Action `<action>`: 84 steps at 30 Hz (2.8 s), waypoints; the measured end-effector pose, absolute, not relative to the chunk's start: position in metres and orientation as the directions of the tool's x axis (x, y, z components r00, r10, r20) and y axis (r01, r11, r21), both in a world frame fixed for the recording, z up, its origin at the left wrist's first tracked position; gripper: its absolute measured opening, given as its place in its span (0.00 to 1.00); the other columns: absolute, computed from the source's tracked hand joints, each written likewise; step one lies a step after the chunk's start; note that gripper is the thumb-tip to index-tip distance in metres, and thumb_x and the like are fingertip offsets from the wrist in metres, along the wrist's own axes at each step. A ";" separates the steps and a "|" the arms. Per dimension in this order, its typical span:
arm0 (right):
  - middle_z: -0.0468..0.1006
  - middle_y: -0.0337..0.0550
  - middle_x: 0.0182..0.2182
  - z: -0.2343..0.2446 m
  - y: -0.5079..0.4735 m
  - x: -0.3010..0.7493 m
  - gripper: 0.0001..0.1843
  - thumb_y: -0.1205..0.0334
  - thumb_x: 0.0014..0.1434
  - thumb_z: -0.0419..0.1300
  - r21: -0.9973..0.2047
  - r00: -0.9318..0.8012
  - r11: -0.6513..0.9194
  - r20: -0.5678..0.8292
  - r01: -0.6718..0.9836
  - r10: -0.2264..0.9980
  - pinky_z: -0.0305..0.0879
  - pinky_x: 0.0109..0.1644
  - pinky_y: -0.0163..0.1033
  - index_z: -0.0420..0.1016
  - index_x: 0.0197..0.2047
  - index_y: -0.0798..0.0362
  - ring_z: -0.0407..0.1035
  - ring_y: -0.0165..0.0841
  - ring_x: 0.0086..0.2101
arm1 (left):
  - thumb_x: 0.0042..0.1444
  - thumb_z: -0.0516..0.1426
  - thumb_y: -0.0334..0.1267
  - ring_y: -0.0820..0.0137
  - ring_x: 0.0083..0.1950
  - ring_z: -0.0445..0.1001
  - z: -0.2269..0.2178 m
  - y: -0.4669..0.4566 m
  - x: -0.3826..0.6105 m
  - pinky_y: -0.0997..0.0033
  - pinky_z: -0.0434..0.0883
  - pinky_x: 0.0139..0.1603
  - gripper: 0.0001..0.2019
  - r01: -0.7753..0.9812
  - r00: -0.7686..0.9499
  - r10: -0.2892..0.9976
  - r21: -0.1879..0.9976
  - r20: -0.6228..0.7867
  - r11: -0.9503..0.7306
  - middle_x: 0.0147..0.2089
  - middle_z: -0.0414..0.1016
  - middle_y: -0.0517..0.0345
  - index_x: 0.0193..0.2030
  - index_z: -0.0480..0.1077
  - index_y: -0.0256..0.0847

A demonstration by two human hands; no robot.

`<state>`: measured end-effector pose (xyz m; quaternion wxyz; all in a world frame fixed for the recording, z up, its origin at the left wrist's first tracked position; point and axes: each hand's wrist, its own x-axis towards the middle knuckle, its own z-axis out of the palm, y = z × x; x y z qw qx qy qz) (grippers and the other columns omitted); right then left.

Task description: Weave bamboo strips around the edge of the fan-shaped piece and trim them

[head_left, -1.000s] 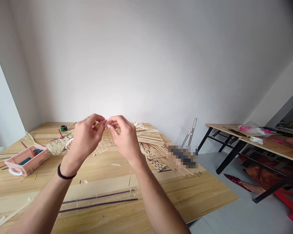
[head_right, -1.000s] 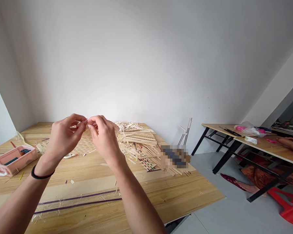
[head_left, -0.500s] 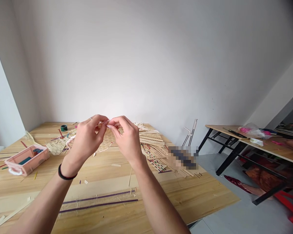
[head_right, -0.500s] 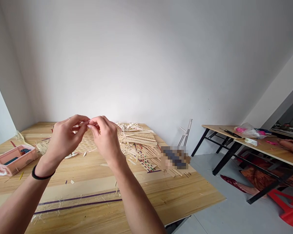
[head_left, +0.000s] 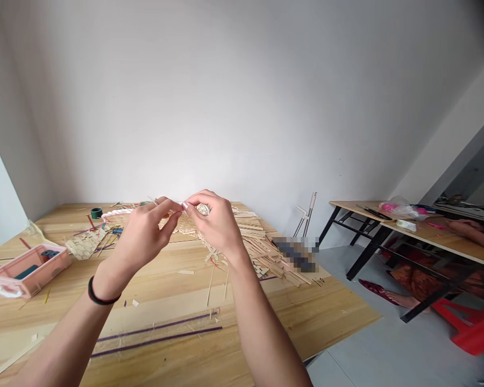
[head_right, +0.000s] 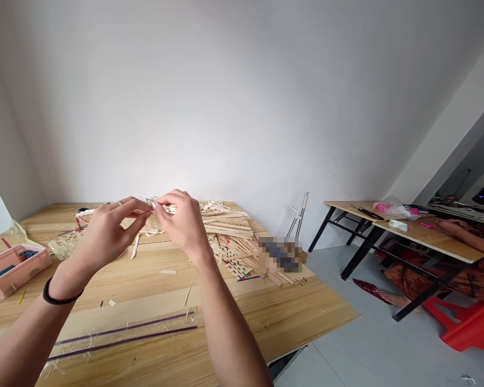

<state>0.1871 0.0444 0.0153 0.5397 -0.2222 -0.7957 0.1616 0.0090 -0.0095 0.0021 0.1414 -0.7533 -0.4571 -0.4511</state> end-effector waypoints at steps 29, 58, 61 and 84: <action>0.82 0.40 0.36 0.005 0.064 0.186 0.17 0.46 0.72 0.60 -0.719 -0.202 0.690 0.690 -0.082 0.695 0.68 0.35 0.36 0.72 0.39 0.51 0.71 0.27 0.27 | 0.68 0.54 0.35 0.67 0.31 0.78 -0.009 0.000 0.013 0.69 0.67 0.34 0.10 0.778 0.317 0.690 0.238 0.650 -0.581 0.35 0.84 0.56 0.42 0.77 0.43; 0.80 0.38 0.33 0.010 0.057 0.196 0.02 0.64 0.65 0.64 -0.637 -0.402 0.768 0.686 0.073 0.607 0.71 0.41 0.39 0.78 0.39 0.51 0.74 0.31 0.34 | 0.65 0.55 0.47 0.63 0.38 0.82 -0.005 0.012 -0.010 0.64 0.77 0.43 0.14 0.761 0.162 0.781 0.428 0.603 -0.487 0.39 0.86 0.55 0.42 0.79 0.43; 0.80 0.38 0.33 0.010 0.058 0.195 0.02 0.64 0.66 0.63 -0.644 -0.411 0.761 0.674 0.078 0.614 0.70 0.40 0.39 0.77 0.39 0.50 0.73 0.31 0.33 | 0.66 0.55 0.47 0.64 0.37 0.82 -0.003 0.011 -0.011 0.65 0.76 0.41 0.14 0.762 0.161 0.771 0.420 0.616 -0.494 0.39 0.86 0.55 0.42 0.80 0.43; 0.66 0.32 0.29 0.008 0.055 0.188 0.05 0.64 0.57 0.59 -0.651 -0.496 0.754 0.629 0.084 0.598 0.59 0.34 0.38 0.64 0.33 0.48 0.59 0.29 0.29 | 0.66 0.55 0.44 0.65 0.35 0.81 0.007 -0.003 -0.007 0.66 0.77 0.40 0.14 0.741 0.196 0.754 0.409 0.627 -0.532 0.38 0.86 0.55 0.43 0.81 0.42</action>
